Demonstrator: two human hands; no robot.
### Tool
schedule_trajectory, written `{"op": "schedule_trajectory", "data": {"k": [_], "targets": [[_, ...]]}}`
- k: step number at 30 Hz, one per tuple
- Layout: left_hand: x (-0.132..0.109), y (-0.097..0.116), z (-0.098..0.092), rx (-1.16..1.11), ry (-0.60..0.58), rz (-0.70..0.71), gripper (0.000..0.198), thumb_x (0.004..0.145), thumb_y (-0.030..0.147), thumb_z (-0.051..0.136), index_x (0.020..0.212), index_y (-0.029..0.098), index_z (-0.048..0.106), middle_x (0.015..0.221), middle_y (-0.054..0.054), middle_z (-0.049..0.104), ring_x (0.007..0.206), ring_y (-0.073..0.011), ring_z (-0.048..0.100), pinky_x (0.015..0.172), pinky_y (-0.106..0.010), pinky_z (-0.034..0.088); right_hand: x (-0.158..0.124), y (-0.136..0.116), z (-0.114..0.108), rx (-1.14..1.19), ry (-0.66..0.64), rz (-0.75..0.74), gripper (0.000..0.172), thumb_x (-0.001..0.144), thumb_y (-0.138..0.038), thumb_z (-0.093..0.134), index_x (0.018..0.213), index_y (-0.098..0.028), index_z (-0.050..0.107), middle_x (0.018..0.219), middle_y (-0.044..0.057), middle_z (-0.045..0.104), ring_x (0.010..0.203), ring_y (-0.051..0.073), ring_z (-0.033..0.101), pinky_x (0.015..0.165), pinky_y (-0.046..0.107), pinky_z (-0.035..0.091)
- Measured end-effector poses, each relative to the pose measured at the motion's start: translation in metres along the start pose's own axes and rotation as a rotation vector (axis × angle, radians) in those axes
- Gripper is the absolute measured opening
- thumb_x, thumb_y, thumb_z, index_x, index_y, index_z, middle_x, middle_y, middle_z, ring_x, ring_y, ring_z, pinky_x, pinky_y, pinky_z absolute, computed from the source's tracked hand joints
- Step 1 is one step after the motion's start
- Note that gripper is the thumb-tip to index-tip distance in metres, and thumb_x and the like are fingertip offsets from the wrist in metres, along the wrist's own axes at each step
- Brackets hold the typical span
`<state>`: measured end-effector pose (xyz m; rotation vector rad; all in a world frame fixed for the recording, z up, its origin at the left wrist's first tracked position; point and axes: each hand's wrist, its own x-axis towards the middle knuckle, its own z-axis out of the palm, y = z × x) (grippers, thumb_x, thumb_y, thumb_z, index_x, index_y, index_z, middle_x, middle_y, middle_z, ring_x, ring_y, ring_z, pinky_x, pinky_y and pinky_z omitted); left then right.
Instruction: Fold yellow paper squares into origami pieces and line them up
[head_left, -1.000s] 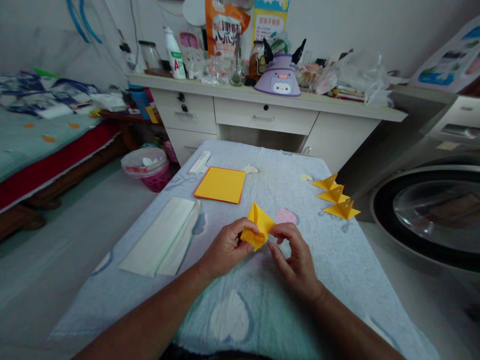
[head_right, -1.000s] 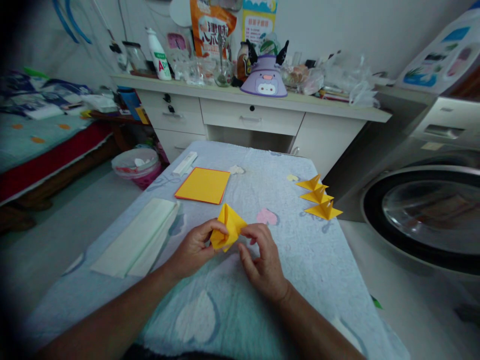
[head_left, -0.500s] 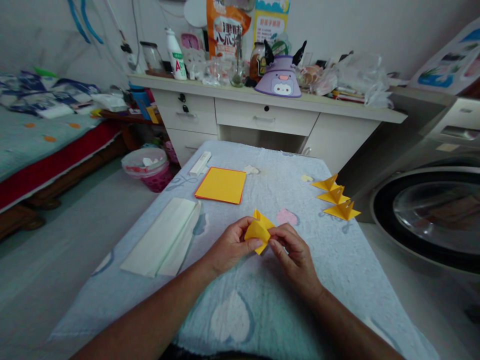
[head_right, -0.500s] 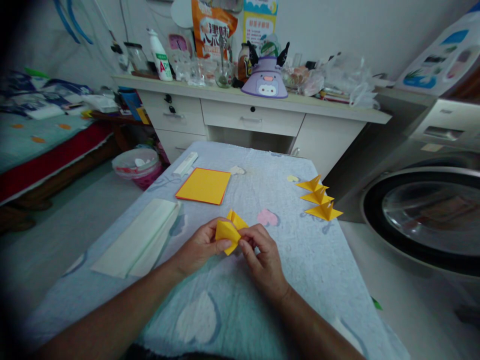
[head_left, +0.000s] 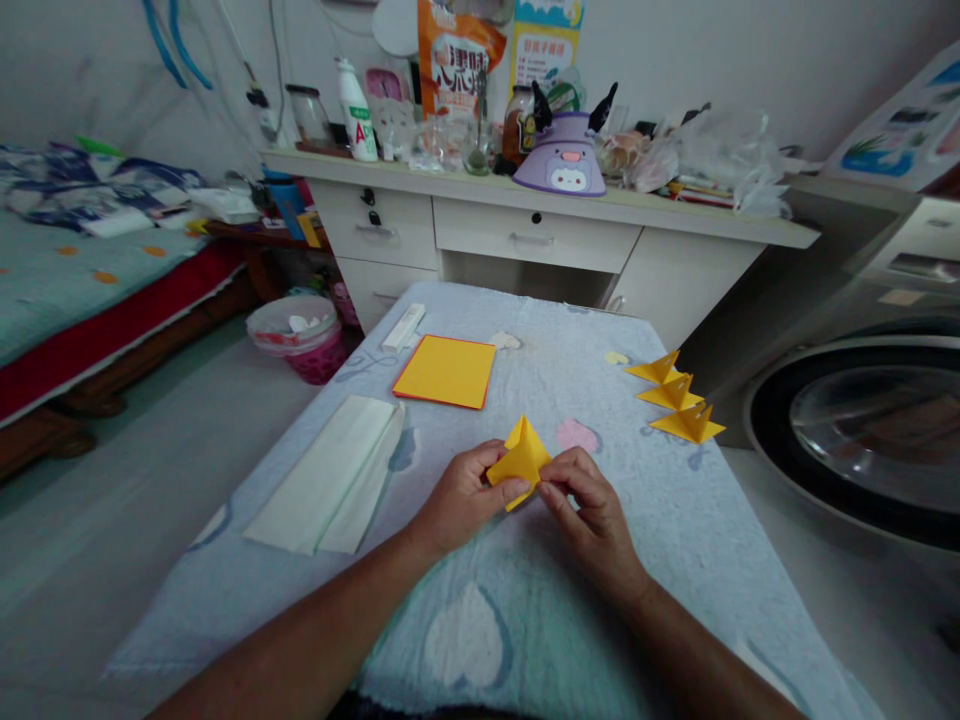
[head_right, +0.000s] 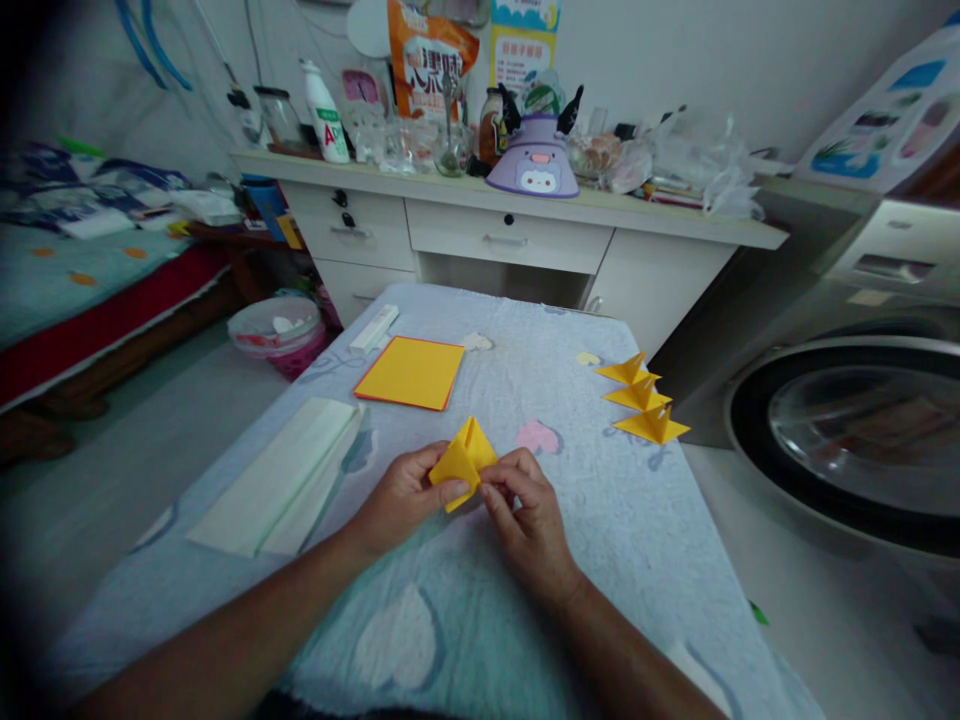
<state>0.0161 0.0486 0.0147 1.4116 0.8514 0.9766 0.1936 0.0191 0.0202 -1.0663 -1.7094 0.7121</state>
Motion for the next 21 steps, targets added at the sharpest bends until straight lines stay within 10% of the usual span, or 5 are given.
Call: {"op": "schedule_trajectory", "data": {"k": [21], "targets": [[-0.0042,0.0028,0.0029,0.332,0.138,0.347,0.004,0.079,0.016,0.068,0.078,0.018,0.064,0.075,0.002,0.058,0.071,-0.0114,0.055,0.065,-0.021,0.043,-0.0012,0.0012,0.0016,0.156,-0.052,0.070,0.006,0.091,-0.024,0.058,0.089,-0.023,0.063,0.091,0.003,0.060,0.085,0.017,0.058,0.072,0.030,0.049]]}}
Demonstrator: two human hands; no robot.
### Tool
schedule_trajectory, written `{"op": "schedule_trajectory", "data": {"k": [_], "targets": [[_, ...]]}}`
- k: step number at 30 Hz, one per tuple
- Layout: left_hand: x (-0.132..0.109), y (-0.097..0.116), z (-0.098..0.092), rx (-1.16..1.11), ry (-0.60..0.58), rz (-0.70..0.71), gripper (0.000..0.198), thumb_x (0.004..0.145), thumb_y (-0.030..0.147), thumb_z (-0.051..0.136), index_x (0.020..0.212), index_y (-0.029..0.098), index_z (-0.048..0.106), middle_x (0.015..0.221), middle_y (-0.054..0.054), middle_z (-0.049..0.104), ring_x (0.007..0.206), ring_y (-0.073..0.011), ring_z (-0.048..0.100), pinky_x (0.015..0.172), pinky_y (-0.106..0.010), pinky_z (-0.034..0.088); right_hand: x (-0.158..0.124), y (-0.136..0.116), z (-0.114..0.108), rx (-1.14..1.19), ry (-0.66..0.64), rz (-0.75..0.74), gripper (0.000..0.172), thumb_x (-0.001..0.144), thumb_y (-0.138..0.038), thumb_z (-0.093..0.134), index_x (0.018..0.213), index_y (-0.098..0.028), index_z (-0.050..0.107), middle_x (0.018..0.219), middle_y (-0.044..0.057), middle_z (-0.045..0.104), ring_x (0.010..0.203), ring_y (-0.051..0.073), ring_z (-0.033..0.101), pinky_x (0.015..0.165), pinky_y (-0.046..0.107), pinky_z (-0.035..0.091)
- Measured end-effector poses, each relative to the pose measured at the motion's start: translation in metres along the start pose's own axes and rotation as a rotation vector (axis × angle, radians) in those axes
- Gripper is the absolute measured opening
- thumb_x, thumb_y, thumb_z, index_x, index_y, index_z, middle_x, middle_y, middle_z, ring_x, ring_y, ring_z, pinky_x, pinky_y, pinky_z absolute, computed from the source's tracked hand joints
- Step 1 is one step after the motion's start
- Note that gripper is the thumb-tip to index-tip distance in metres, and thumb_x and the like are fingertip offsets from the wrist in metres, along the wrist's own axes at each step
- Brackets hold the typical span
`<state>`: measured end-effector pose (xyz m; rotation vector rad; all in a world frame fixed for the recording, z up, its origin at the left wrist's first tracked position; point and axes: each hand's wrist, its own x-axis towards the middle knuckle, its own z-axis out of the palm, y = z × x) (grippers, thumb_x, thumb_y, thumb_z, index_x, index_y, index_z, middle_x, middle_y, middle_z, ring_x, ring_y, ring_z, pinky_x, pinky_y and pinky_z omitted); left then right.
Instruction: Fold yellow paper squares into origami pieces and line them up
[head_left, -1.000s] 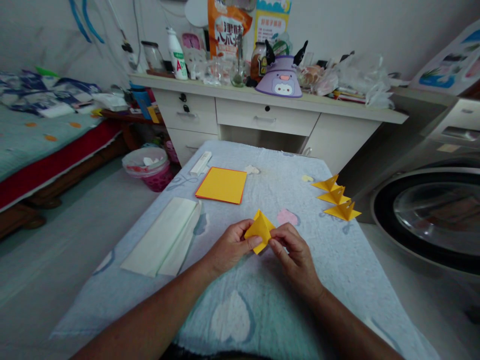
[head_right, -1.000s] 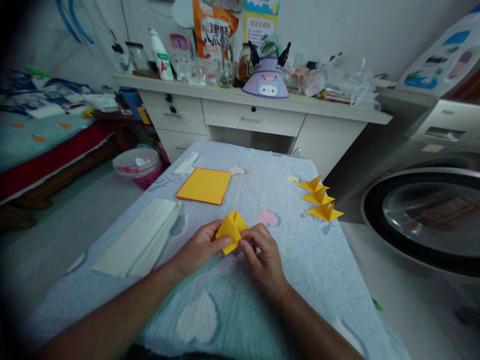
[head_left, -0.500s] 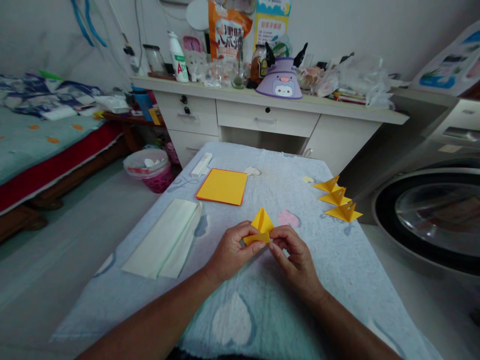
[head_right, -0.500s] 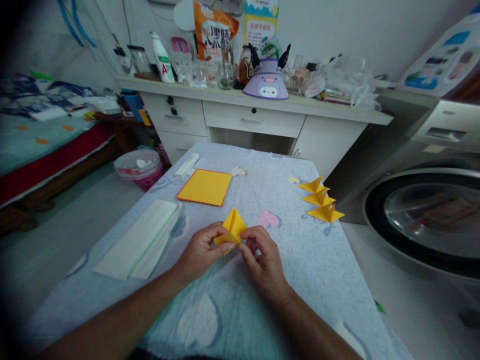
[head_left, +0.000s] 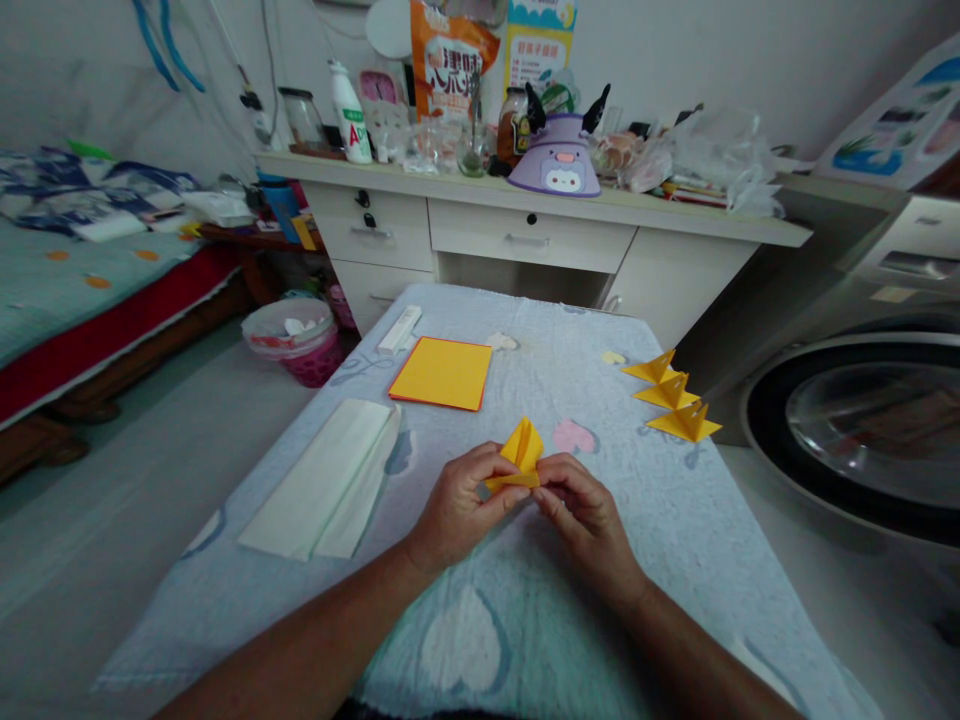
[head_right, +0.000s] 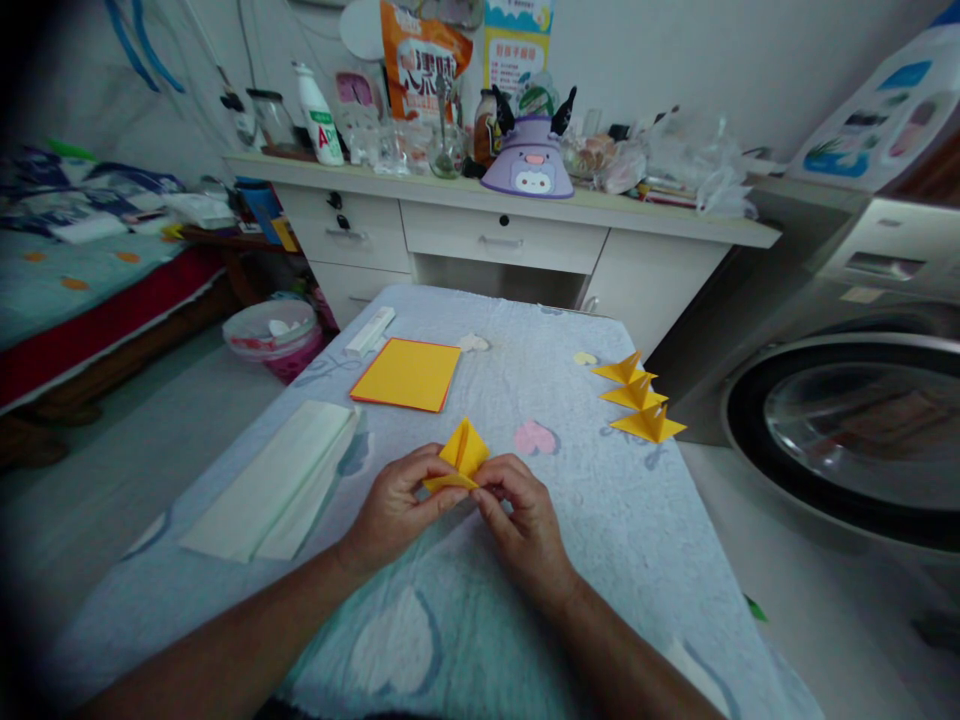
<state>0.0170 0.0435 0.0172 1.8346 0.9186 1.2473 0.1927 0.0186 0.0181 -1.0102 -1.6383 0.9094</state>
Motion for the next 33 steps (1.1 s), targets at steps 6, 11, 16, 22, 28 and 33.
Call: {"op": "schedule_trajectory", "data": {"k": [6,11,16,22,28,33], "targets": [[0.000,0.002,-0.001,0.074,-0.016,0.037,0.003,0.080,0.017,0.066,0.082,0.019,0.064,0.075,0.000,0.062,0.071,-0.0124,0.058,0.066,-0.023,0.045,-0.001,-0.001,0.002,0.004,0.039,0.012,0.004,0.090,-0.024,0.059,0.087,-0.023,0.061,0.085,0.002,0.060,0.078,0.015,0.057,0.069,0.027,0.048],[-0.004,0.000,0.001,0.091,-0.014,-0.071,0.005,0.080,0.021,0.065,0.084,0.019,0.063,0.080,-0.001,0.067,0.076,-0.0147,0.063,0.072,-0.025,0.048,-0.002,0.002,0.004,0.075,0.085,0.054,0.006,0.089,-0.026,0.060,0.093,-0.023,0.057,0.083,0.000,0.060,0.076,0.014,0.059,0.068,0.026,0.050],[-0.008,-0.002,0.006,-0.096,0.030,-0.187,0.049,0.080,0.021,0.066,0.125,0.023,0.046,0.095,-0.002,0.069,0.084,-0.0153,0.067,0.077,-0.026,0.050,-0.003,0.003,0.005,0.042,0.083,0.068,0.006,0.089,-0.025,0.059,0.093,-0.023,0.055,0.083,0.000,0.059,0.076,0.014,0.058,0.069,0.026,0.048],[-0.005,0.003,0.005,-0.137,0.008,-0.240,0.082,0.082,0.018,0.064,0.148,0.025,0.017,0.081,0.004,0.064,0.076,-0.0117,0.064,0.075,-0.024,0.047,-0.006,0.003,0.002,-0.151,0.139,-0.026,0.028,0.087,-0.028,0.061,0.112,-0.024,0.050,0.102,0.005,0.055,0.093,0.019,0.053,0.081,0.034,0.046],[-0.006,0.003,0.007,-0.076,-0.092,-0.237,0.084,0.078,0.011,0.063,0.148,0.024,0.018,0.074,0.007,0.054,0.067,-0.0093,0.056,0.067,-0.020,0.042,-0.002,0.001,-0.001,-0.208,0.088,-0.076,0.050,0.082,-0.035,0.069,0.125,-0.025,0.046,0.117,0.008,0.051,0.110,0.024,0.049,0.094,0.041,0.039],[-0.005,0.002,0.010,-0.113,-0.145,-0.274,0.063,0.077,0.014,0.062,0.134,0.021,0.035,0.079,0.004,0.057,0.068,-0.0104,0.056,0.064,-0.020,0.041,0.000,-0.001,-0.004,-0.127,-0.010,0.011,0.011,0.090,-0.031,0.059,0.083,-0.022,0.057,0.082,0.000,0.054,0.081,0.018,0.049,0.076,0.032,0.039]]}}
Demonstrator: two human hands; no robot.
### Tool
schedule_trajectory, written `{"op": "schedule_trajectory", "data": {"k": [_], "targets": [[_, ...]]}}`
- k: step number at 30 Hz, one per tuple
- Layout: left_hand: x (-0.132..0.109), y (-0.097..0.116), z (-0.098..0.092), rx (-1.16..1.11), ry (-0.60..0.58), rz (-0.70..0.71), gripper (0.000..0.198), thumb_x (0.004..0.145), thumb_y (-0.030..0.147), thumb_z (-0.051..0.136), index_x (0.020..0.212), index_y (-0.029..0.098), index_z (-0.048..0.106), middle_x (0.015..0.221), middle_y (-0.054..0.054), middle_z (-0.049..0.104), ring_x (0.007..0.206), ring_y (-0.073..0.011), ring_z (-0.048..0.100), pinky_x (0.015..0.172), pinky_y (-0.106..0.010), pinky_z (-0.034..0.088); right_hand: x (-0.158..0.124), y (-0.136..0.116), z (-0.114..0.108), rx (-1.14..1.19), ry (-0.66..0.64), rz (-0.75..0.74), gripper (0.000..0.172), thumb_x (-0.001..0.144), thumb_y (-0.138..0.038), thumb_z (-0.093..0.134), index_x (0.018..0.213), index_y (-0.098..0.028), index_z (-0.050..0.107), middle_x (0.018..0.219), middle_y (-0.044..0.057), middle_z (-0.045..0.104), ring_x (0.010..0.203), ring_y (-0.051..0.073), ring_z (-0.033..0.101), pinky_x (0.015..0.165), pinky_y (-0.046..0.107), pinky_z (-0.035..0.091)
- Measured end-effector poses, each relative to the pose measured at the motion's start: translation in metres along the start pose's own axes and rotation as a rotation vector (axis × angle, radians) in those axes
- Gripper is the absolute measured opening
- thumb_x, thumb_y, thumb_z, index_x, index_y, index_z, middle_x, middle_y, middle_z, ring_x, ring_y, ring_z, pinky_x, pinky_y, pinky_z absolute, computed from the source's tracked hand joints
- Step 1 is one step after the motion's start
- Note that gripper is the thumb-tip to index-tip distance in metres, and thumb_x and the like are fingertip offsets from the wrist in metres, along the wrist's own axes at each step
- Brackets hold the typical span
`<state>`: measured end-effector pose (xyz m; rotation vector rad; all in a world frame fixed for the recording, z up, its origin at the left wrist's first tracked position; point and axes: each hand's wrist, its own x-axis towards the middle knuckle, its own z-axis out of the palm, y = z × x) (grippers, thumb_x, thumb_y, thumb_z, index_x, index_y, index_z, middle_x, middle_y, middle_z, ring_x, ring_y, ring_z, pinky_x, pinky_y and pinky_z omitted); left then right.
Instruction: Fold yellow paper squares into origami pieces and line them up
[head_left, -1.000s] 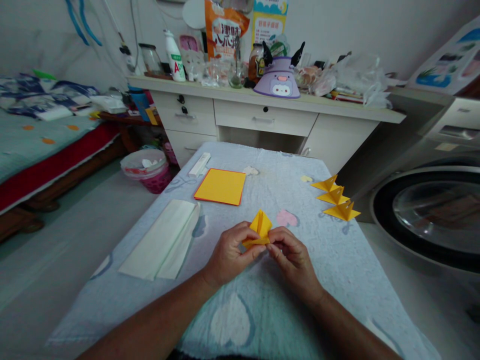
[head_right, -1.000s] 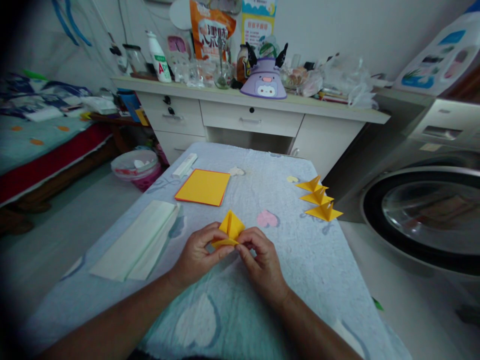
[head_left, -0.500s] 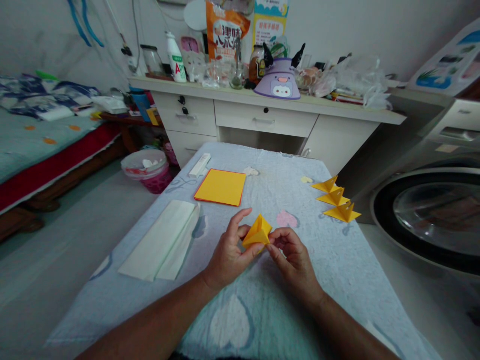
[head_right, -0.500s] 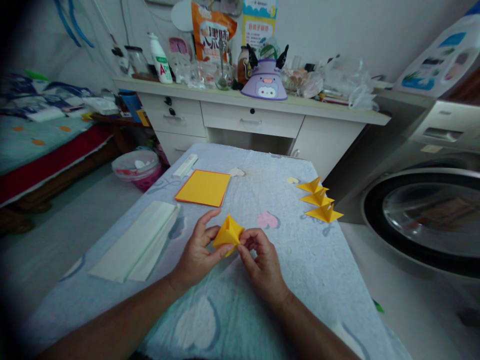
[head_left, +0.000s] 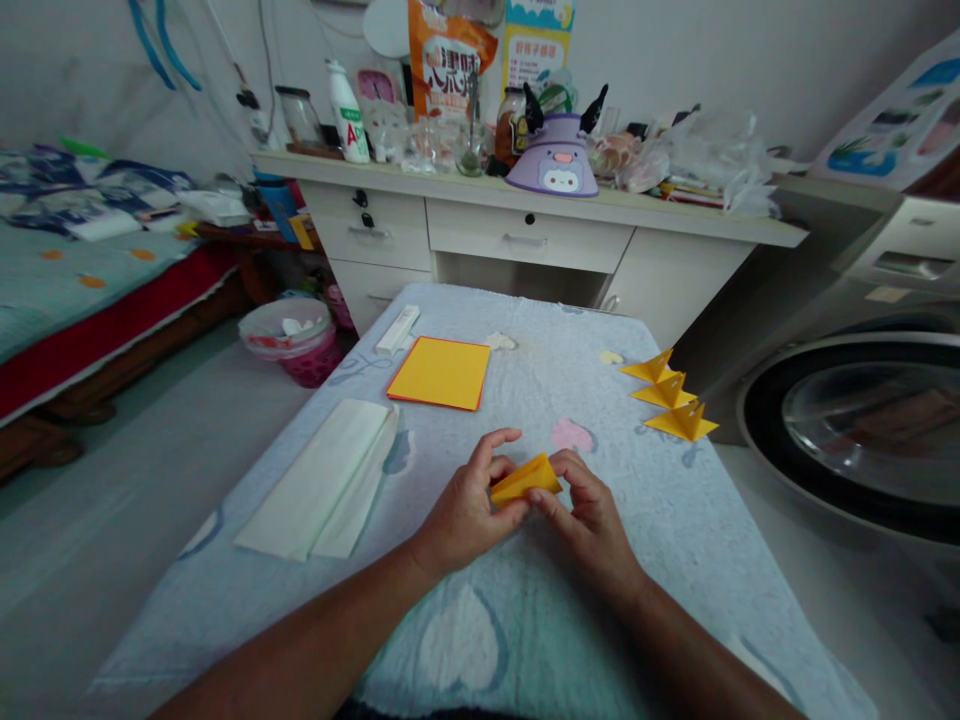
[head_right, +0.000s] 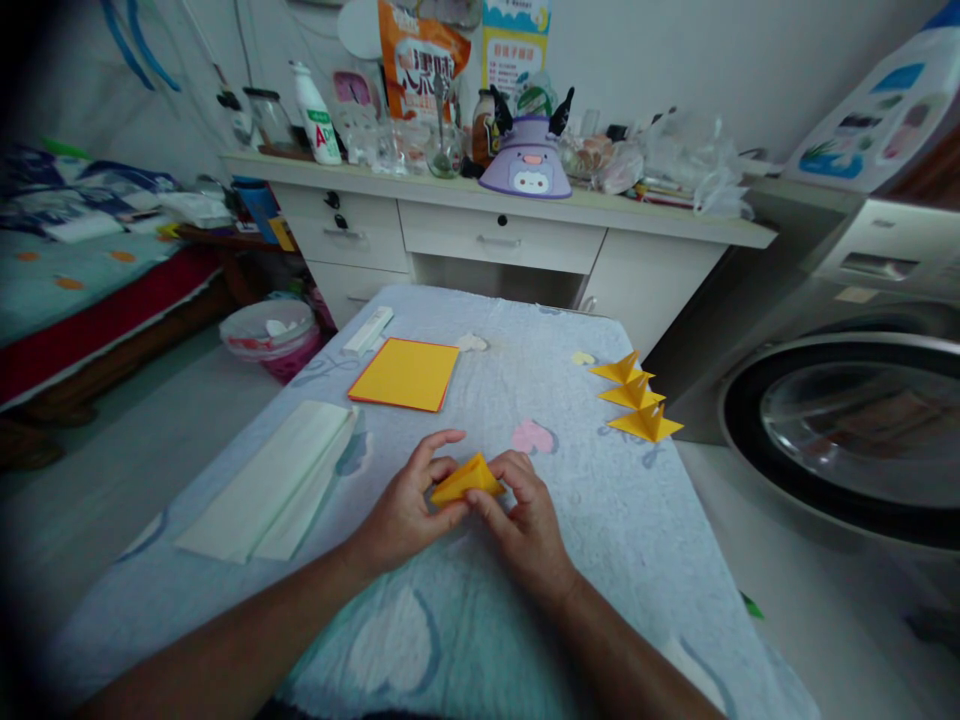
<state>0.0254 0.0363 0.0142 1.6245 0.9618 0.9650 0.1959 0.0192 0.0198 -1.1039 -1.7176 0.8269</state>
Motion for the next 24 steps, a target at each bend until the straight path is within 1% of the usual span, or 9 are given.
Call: {"op": "schedule_trajectory", "data": {"k": [3,4,5,6,8,11,14,19,24], "targets": [[0.0022,0.0006,-0.0022,0.024,-0.049,-0.037,0.031,0.077,0.022,0.065,0.105,0.019,0.053,0.087,0.000,0.063,0.079,-0.0137,0.059,0.070,-0.022,0.043,-0.0005,0.0007,-0.0003,0.053,0.002,0.054,0.014,0.090,-0.031,0.059,0.080,-0.022,0.056,0.078,-0.001,0.052,0.079,0.017,0.048,0.074,0.030,0.037],[0.0029,0.0007,-0.0033,0.061,-0.068,-0.047,0.020,0.078,0.025,0.065,0.095,0.018,0.057,0.084,0.000,0.062,0.078,-0.0139,0.058,0.069,-0.022,0.042,-0.0005,0.0011,-0.0003,0.066,0.000,0.069,0.014,0.089,-0.031,0.060,0.079,-0.022,0.056,0.078,-0.001,0.052,0.078,0.017,0.048,0.073,0.030,0.037],[0.0034,0.0009,-0.0043,0.100,-0.085,-0.054,0.015,0.079,0.028,0.065,0.087,0.017,0.058,0.080,0.001,0.060,0.075,-0.0134,0.056,0.066,-0.021,0.040,-0.0005,0.0016,-0.0002,0.077,-0.004,0.080,0.014,0.089,-0.031,0.060,0.079,-0.021,0.056,0.078,-0.001,0.052,0.078,0.017,0.048,0.073,0.029,0.037],[0.0039,0.0010,-0.0052,0.128,-0.100,-0.061,0.015,0.080,0.031,0.063,0.081,0.016,0.059,0.075,0.002,0.057,0.071,-0.0125,0.053,0.063,-0.021,0.038,-0.0003,0.0020,-0.0002,0.088,-0.008,0.085,0.014,0.089,-0.031,0.060,0.079,-0.021,0.057,0.078,-0.001,0.052,0.077,0.016,0.048,0.072,0.029,0.037],[0.0044,0.0011,-0.0061,0.140,-0.118,-0.075,0.022,0.083,0.035,0.061,0.076,0.015,0.060,0.068,0.003,0.052,0.065,-0.0111,0.048,0.058,-0.021,0.034,0.0000,0.0025,-0.0003,0.112,-0.016,0.088,0.015,0.088,-0.032,0.060,0.079,-0.021,0.057,0.078,-0.001,0.053,0.077,0.016,0.048,0.072,0.029,0.037],[0.0048,0.0008,-0.0058,0.106,-0.144,-0.102,0.027,0.083,0.039,0.062,0.075,0.014,0.060,0.066,0.004,0.048,0.063,-0.0102,0.044,0.056,-0.021,0.031,-0.0003,0.0019,-0.0008,0.135,-0.019,0.089,0.016,0.089,-0.033,0.060,0.078,-0.021,0.057,0.078,0.000,0.053,0.077,0.016,0.049,0.073,0.029,0.037],[0.0051,-0.0011,-0.0049,0.082,-0.168,-0.128,0.027,0.081,0.039,0.063,0.072,0.014,0.057,0.065,0.005,0.045,0.061,-0.0092,0.041,0.054,-0.021,0.028,-0.0008,0.0008,-0.0017,0.140,-0.018,0.083,0.019,0.091,-0.033,0.057,0.077,-0.021,0.058,0.076,0.000,0.053,0.077,0.016,0.049,0.073,0.029,0.037],[0.0057,-0.0059,-0.0039,0.014,-0.194,-0.150,0.030,0.082,0.040,0.061,0.070,0.014,0.056,0.064,0.004,0.043,0.060,-0.0088,0.039,0.053,-0.021,0.027,0.0002,0.0018,-0.0027,0.164,-0.016,0.092,0.020,0.091,-0.034,0.057,0.076,-0.020,0.057,0.076,-0.001,0.051,0.074,0.015,0.048,0.072,0.028,0.038],[0.0056,-0.0051,-0.0023,0.023,-0.218,-0.159,0.033,0.080,0.042,0.063,0.066,0.014,0.054,0.062,0.005,0.042,0.058,-0.0085,0.038,0.052,-0.021,0.026,-0.0003,0.0024,-0.0029,0.183,-0.011,0.134,0.024,0.091,-0.035,0.057,0.073,-0.020,0.056,0.073,-0.001,0.049,0.072,0.014,0.047,0.069,0.027,0.037]]}}
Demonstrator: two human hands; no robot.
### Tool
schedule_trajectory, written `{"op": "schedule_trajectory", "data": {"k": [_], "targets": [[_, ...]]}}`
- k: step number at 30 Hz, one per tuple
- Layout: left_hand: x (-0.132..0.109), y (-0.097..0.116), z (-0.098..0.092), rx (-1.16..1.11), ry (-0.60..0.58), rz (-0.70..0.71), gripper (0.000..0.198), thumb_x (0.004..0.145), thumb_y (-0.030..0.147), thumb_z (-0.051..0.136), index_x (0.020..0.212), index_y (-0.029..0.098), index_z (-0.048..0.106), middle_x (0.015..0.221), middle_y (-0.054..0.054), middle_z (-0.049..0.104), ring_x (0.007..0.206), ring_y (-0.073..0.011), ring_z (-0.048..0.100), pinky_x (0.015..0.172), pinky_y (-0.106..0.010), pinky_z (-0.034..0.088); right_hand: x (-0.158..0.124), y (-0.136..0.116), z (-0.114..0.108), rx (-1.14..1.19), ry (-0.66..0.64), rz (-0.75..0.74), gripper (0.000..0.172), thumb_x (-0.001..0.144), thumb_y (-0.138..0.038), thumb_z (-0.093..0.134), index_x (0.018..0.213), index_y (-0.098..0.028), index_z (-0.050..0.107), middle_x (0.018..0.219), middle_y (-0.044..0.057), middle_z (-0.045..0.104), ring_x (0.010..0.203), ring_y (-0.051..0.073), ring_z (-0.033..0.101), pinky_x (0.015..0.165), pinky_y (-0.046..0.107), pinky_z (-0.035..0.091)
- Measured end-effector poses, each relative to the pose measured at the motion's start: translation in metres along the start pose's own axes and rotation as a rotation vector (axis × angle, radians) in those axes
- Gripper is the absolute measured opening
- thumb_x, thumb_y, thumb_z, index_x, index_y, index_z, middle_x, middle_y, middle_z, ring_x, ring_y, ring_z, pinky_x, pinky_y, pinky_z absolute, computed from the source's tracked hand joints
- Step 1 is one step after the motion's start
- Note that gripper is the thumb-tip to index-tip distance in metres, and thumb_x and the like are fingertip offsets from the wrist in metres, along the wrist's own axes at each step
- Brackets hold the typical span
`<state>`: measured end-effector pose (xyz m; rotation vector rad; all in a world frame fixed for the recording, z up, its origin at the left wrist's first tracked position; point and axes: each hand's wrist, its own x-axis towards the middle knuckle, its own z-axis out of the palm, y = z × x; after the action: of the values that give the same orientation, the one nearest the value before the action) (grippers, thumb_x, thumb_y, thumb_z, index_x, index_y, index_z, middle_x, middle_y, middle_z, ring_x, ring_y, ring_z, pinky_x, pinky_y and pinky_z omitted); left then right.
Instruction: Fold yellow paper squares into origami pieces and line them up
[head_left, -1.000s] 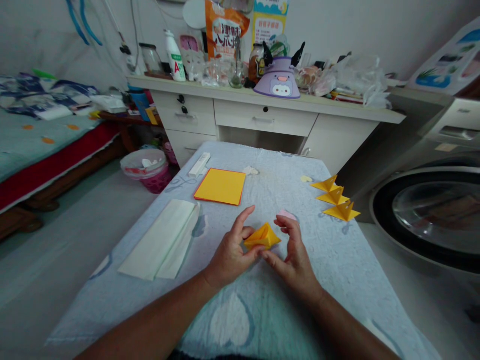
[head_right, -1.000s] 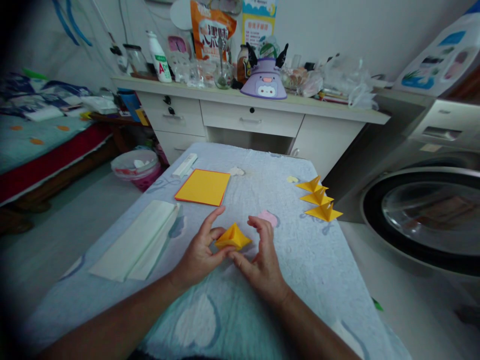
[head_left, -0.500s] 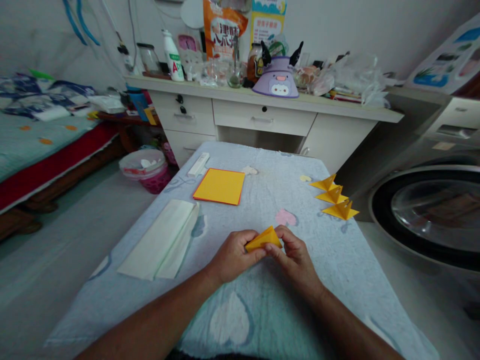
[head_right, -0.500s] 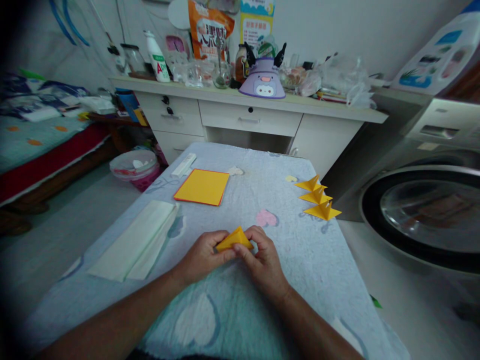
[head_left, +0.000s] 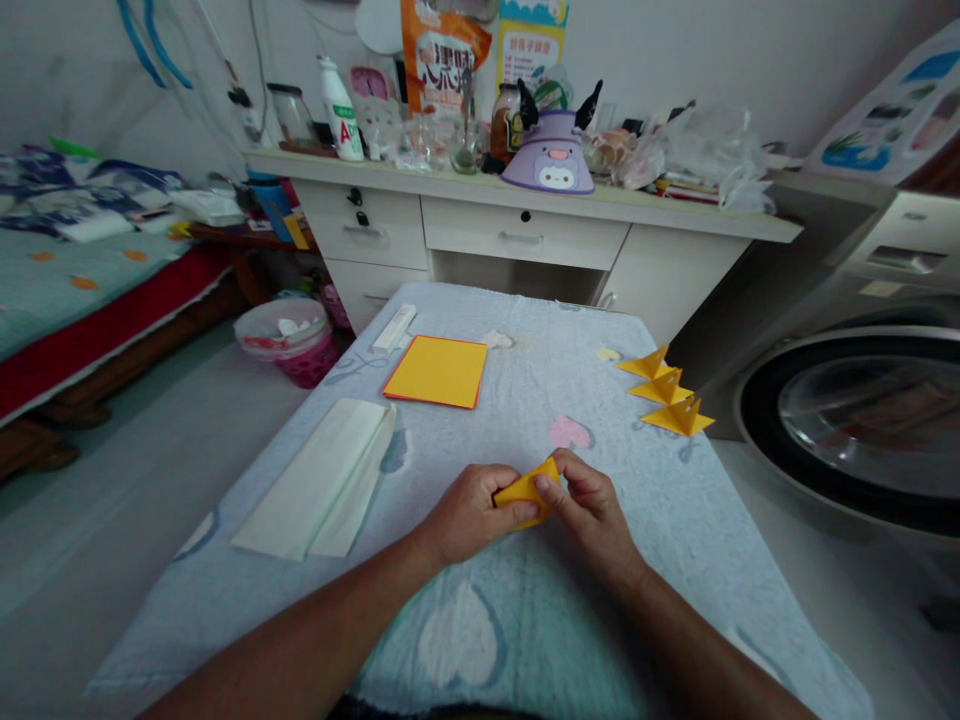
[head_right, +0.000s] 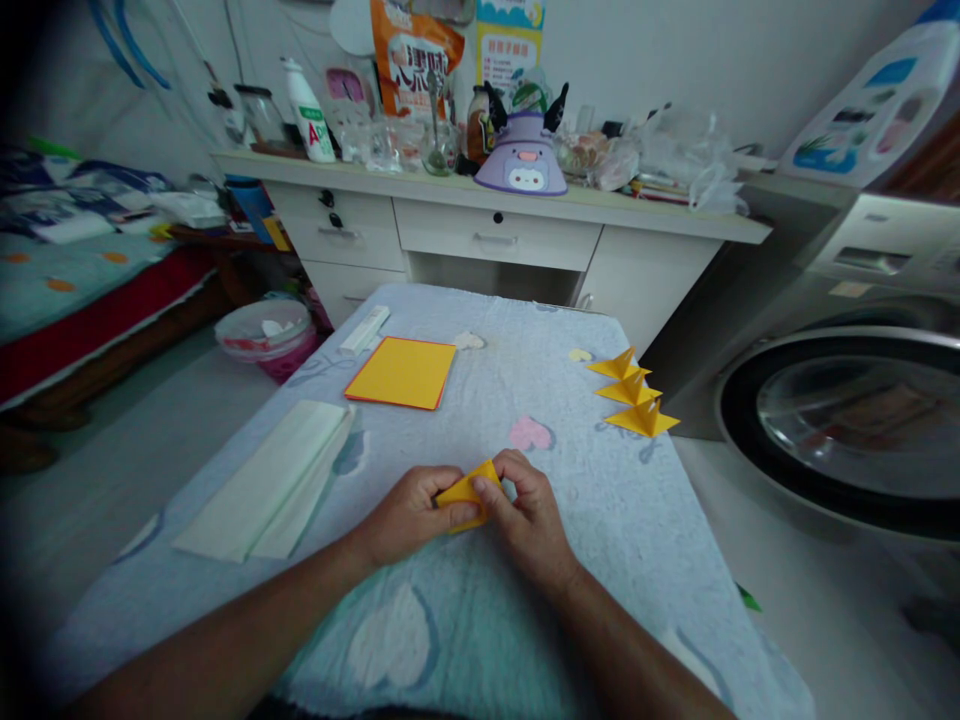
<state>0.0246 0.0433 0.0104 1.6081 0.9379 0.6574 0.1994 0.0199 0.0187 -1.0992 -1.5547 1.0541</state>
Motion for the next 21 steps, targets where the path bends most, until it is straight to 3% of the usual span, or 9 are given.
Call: {"op": "schedule_trajectory", "data": {"k": [9,15,21], "targets": [[0.0000,-0.0020,0.0007,0.053,-0.023,-0.031,0.030,0.079,0.040,0.063,0.068,0.013,0.056,0.062,0.005,0.043,0.057,-0.0084,0.039,0.050,-0.021,0.025,0.0004,-0.0028,-0.0044,-0.003,0.013,-0.008,0.035,0.095,-0.036,0.049,0.066,-0.019,0.055,0.068,-0.002,0.045,0.067,0.013,0.044,0.065,0.027,0.035],[-0.0006,-0.0007,0.0032,0.066,-0.030,-0.046,0.031,0.080,0.042,0.063,0.070,0.013,0.061,0.063,0.004,0.045,0.059,-0.0095,0.041,0.052,-0.022,0.027,0.0020,-0.0033,-0.0018,-0.008,-0.013,0.026,0.022,0.087,-0.038,0.062,0.076,-0.019,0.059,0.071,-0.001,0.053,0.068,0.014,0.049,0.064,0.026,0.038],[-0.0013,0.0006,0.0002,0.060,0.003,0.072,0.026,0.083,0.038,0.060,0.075,0.014,0.062,0.069,0.003,0.049,0.065,-0.0107,0.045,0.057,-0.022,0.032,0.0020,-0.0005,-0.0026,0.036,-0.006,0.050,0.025,0.088,-0.038,0.061,0.073,-0.019,0.059,0.069,-0.002,0.053,0.066,0.013,0.049,0.062,0.025,0.039]]}}
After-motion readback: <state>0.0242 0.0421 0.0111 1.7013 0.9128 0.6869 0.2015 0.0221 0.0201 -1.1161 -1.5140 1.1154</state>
